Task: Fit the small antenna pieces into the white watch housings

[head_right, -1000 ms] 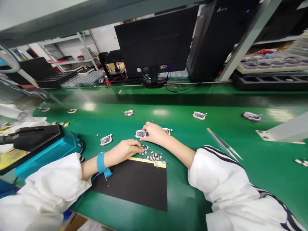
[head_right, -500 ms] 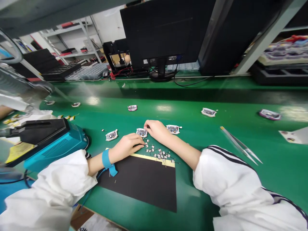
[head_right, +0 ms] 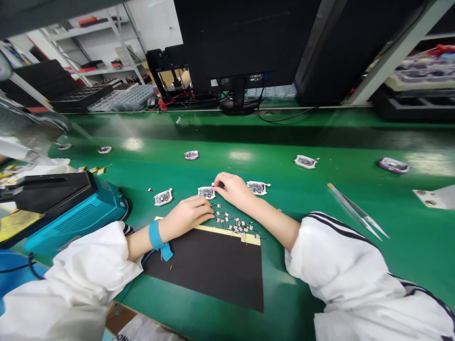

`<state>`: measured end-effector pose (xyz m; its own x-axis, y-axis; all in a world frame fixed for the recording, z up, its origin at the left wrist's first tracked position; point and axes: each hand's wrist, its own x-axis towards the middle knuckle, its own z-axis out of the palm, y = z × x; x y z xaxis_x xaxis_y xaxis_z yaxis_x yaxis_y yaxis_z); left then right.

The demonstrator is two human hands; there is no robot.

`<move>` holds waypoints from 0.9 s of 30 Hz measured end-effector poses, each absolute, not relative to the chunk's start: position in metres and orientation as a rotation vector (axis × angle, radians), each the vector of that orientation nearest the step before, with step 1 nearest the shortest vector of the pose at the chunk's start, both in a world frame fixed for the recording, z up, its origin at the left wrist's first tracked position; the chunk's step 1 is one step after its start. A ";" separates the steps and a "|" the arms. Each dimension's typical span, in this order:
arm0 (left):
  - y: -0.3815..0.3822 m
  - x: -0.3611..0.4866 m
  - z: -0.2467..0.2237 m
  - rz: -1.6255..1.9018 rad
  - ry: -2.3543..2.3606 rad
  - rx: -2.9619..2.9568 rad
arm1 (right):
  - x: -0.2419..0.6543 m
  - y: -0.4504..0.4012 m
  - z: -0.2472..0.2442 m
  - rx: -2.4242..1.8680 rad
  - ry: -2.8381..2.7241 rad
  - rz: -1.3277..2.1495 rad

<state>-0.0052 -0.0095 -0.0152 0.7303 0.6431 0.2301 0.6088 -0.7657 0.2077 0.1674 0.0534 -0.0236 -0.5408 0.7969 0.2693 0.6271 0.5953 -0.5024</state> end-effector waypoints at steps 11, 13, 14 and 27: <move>-0.012 -0.016 -0.008 0.504 1.141 2.684 | 0.168 0.043 -0.014 -1.059 -2.598 0.445; -0.010 -0.021 -0.004 0.538 1.178 2.650 | 0.166 0.042 -0.014 -1.073 -2.605 0.438; -0.009 -0.023 -0.001 0.563 1.202 2.630 | 0.165 0.041 -0.014 -1.074 -2.608 0.437; 0.007 -0.030 -0.011 0.721 1.322 2.617 | 0.151 0.045 -0.031 -0.918 -2.425 0.706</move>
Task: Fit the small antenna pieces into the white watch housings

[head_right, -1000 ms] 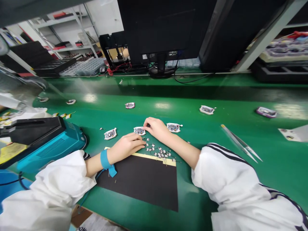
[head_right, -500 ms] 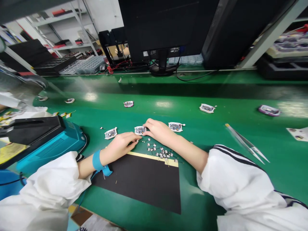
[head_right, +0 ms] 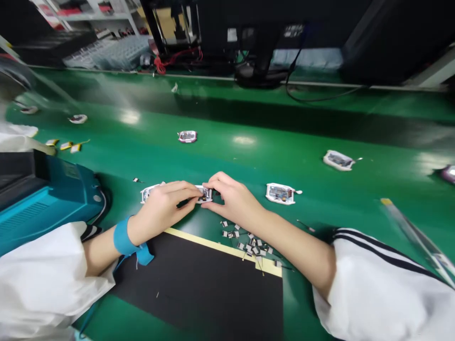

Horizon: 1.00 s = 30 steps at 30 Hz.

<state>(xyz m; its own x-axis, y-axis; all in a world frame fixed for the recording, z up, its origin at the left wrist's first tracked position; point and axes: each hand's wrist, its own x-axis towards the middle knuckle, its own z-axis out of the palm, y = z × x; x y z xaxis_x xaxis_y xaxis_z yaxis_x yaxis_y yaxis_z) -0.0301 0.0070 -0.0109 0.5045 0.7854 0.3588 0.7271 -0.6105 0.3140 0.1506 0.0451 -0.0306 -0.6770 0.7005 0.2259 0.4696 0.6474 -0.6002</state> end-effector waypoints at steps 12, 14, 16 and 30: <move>0.003 -0.024 -0.005 0.544 1.419 2.831 | 0.153 0.045 -0.027 -0.977 -2.422 0.708; 0.003 -0.023 -0.005 0.537 1.434 2.794 | 0.153 0.045 -0.027 -0.985 -2.426 0.695; 0.002 -0.022 -0.004 0.515 1.457 2.785 | 0.153 0.045 -0.027 -0.985 -2.426 0.686; 0.001 -0.019 0.000 0.387 1.500 2.942 | 0.153 0.046 -0.027 -0.997 -2.438 0.650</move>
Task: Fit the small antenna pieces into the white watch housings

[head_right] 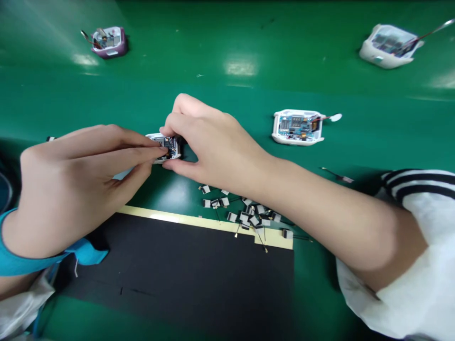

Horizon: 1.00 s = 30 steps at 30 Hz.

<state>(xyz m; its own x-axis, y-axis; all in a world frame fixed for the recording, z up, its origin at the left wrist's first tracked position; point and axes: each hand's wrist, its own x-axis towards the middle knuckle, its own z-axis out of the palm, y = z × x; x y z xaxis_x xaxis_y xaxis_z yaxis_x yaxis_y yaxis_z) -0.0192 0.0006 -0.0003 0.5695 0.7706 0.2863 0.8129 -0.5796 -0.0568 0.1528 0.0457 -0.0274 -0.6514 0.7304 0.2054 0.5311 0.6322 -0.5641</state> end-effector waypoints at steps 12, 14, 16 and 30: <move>0.001 -0.023 -0.002 -0.315 -1.273 -2.639 | 0.154 0.045 -0.028 -0.987 -2.421 0.657; 0.002 -0.023 -0.002 -0.322 -1.274 -2.655 | 0.154 0.045 -0.028 -0.989 -2.430 0.645; 0.002 -0.023 -0.002 -0.335 -1.282 -2.672 | 0.155 0.045 -0.029 -0.985 -2.435 0.636; 0.000 -0.020 0.001 -0.331 -1.350 -2.705 | 0.155 0.046 -0.030 -0.932 -2.438 0.584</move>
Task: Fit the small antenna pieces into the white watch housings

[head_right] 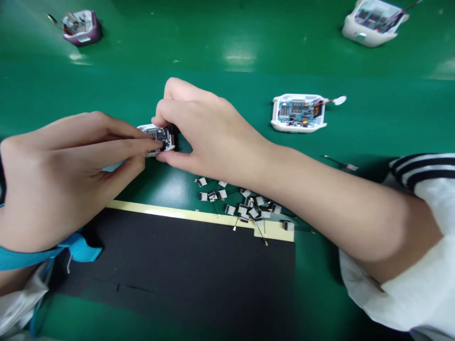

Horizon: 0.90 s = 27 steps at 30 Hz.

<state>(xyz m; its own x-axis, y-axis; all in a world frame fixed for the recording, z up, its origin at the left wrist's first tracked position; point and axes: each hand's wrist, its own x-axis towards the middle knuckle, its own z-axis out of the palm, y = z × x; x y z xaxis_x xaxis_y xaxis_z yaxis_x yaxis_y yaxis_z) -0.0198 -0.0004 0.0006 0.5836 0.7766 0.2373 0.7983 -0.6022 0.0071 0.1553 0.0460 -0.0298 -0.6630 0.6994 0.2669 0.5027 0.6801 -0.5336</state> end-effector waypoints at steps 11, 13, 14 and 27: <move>-0.001 -0.020 0.000 -0.330 -1.372 -2.715 | 0.155 0.047 -0.031 -0.941 -2.435 0.559; -0.001 -0.020 0.000 -0.319 -1.370 -2.715 | 0.155 0.047 -0.030 -0.947 -2.440 0.559; -0.001 -0.020 0.000 -0.321 -1.368 -2.715 | 0.155 0.047 -0.030 -0.950 -2.441 0.561; 0.002 -0.022 -0.002 -0.379 -1.306 -2.733 | 0.157 0.048 -0.031 -0.877 -2.430 0.587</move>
<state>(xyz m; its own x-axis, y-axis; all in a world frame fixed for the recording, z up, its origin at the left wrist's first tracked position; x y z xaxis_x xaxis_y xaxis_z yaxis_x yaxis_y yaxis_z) -0.0217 0.0019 -0.0020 0.6040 0.7534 0.2600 0.7755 -0.6308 0.0259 0.1575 0.0475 -0.0313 -0.6748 0.6761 0.2958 0.4664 0.7014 -0.5390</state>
